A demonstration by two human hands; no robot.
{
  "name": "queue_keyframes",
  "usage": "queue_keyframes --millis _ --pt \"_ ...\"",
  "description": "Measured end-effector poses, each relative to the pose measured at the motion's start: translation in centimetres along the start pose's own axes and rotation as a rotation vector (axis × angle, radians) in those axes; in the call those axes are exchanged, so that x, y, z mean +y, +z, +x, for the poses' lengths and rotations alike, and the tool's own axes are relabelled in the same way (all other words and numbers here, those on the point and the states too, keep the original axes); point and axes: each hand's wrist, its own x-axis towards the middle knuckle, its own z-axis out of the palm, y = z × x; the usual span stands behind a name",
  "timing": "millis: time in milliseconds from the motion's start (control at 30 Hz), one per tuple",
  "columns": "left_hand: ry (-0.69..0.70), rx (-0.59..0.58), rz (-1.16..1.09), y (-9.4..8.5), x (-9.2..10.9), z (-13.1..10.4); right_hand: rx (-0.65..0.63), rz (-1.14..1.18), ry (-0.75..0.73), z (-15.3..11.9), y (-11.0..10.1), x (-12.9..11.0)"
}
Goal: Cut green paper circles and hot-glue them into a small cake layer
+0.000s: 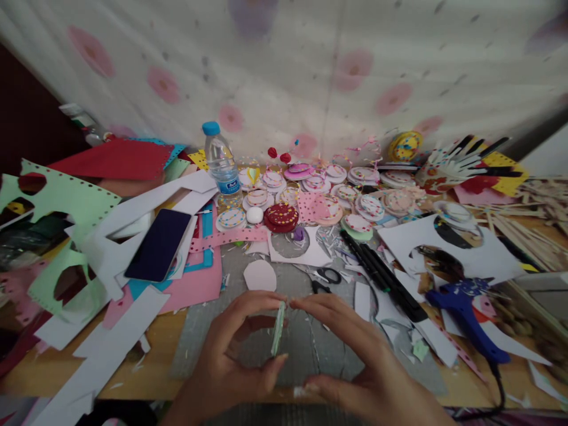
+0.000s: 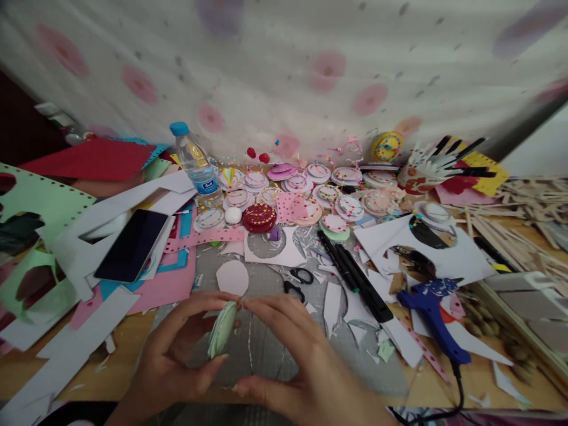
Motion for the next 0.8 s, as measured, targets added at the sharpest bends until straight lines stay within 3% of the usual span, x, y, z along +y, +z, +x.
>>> queue_keyframes --millis 333,800 --pt "-0.089 0.032 -0.077 0.3 -0.2 -0.2 0.049 -0.171 -0.140 0.8 -0.5 -0.8" --pt "-0.193 -0.041 -0.433 0.6 -0.8 0.6 0.030 -0.100 -0.107 0.8 -0.3 -0.9"
